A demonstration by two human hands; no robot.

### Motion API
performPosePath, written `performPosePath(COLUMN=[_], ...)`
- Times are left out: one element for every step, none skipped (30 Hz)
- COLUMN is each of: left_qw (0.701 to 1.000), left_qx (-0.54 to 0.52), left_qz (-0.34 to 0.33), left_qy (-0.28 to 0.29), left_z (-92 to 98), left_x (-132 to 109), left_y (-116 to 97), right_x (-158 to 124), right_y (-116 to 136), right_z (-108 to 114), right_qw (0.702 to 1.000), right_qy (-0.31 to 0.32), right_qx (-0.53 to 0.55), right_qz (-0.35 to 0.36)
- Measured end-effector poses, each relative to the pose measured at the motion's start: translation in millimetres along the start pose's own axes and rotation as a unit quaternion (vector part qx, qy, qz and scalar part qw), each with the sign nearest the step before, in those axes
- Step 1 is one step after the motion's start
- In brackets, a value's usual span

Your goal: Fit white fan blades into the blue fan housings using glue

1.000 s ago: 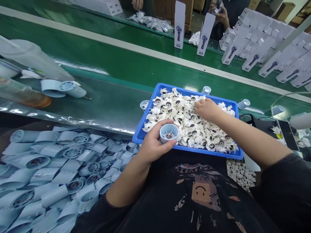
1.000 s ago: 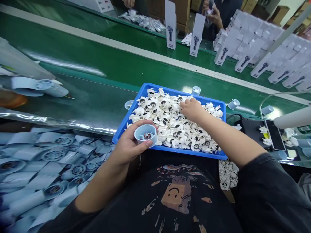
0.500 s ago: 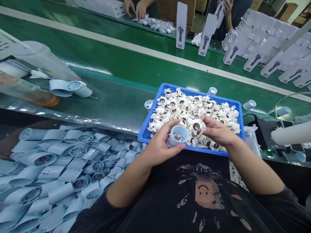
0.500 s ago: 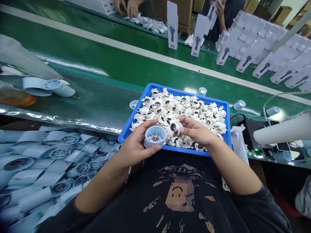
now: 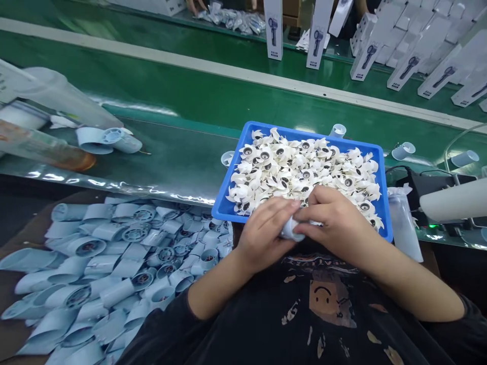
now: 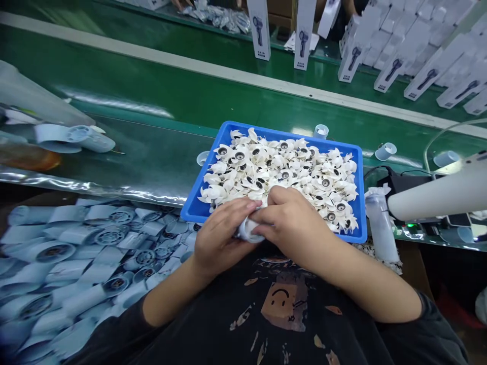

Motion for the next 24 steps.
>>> performPosePath(left_qw=[1.0,1.0,0.999,0.999,0.999,0.999,0.999,0.998,0.996,0.994,0.992,0.989,0.983,0.974,0.962,0.948,0.928,0.906,0.892,0.877,0.865,0.858,0.852,0.848], left_qx=[0.012,0.023,0.032,0.037,0.035,0.024,0.008,-0.004,-0.005,0.008,0.033,0.069,0.099,0.114,0.127,0.144,0.165,0.176,0.176,0.176,0.173,0.172,0.174,0.179], left_qz=[0.001,0.007,0.016,0.024,0.027,0.025,0.017,0.004,-0.005,-0.002,0.015,0.045,0.093,0.139,0.186,0.234,0.283,0.319,0.337,0.352,0.36,0.363,0.367,0.37], left_qy=[-0.011,-0.018,-0.021,-0.021,-0.014,0.002,0.028,0.057,0.084,0.105,0.118,0.121,0.125,0.14,0.155,0.163,0.179,0.216,0.246,0.277,0.304,0.321,0.331,0.336], left_z=[1.1,1.8,2.0,2.3,2.1,0.9,-0.9,-2.5,-3.4,-3.7,-3.9,-4.4,-7.4,-15.8,-26.7,-38.0,-51.5,-69.4,-86.4,-101.6,-113.5,-120.1,-120.8,-115.1], left_x=[0.4,1.0,1.7,2.7,4.3,6.8,10.6,16.0,23.6,34.0,47.5,63.5,80.4,96.7,111.9,125.1,134.6,140.4,145.8,149.0,151.8,155.1,158.1,160.5], left_y=[-2.6,-3.9,-4.2,-4.2,-4.2,-3.9,-3.3,-1.2,4.7,16.4,34.8,59.1,89.1,119.6,149.7,178.7,205.4,226.9,241.6,252.6,259.5,263.5,266.1,268.0], right_x=[2.1,3.8,4.8,4.7,3.2,0.0,-5.0,-11.9,-20.3,-30.0,-40.3,-50.4,-59.1,-65.5,-68.9,-69.8,-69.0,-67.6,-66.6,-66.8,-68.8,-72.9,-79.4,-87.9], right_y=[-0.4,-2.6,-5.9,-9.5,-13.2,-16.7,-19.8,-22.8,-26.2,-30.2,-34.2,-37.5,-38.9,-38.3,-35.3,-30.8,-26.4,-22.5,-20.3,-19.3,-19.3,-19.3,-18.6,-17.7], right_z=[-1.7,-3.5,-4.4,-3.8,-1.6,2.9,9.0,16.9,26.3,36.9,48.2,58.5,66.5,71.1,72.2,70.4,66.4,62.0,58.2,55.5,54.2,54.9,58.3,64.2], right_qw=[1.0,1.0,0.999,0.999,0.998,0.997,0.996,0.995,0.993,0.991,0.988,0.984,0.98,0.977,0.976,0.977,0.978,0.979,0.979,0.98,0.98,0.98,0.98,0.979], right_qy=[-0.001,-0.003,-0.008,-0.016,-0.027,-0.042,-0.056,-0.072,-0.089,-0.11,-0.136,-0.162,-0.184,-0.198,-0.205,-0.204,-0.199,-0.193,-0.19,-0.187,-0.184,-0.183,-0.187,-0.198], right_qx=[0.01,0.023,0.035,0.045,0.052,0.058,0.064,0.069,0.071,0.068,0.061,0.053,0.045,0.041,0.042,0.048,0.056,0.062,0.067,0.07,0.072,0.071,0.064,0.051], right_qz=[-0.001,-0.005,-0.011,-0.016,-0.019,-0.019,-0.018,-0.016,-0.019,-0.026,-0.039,-0.053,-0.063,-0.066,-0.059,-0.046,-0.034,-0.024,-0.02,-0.021,-0.025,-0.028,-0.027,-0.024])
Point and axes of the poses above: each hand's wrist, its own x-axis towards the middle knuckle, its own z-axis out of the back of the hand, y = z × x, the point moved 10 cm from there along x, towards the middle knuckle
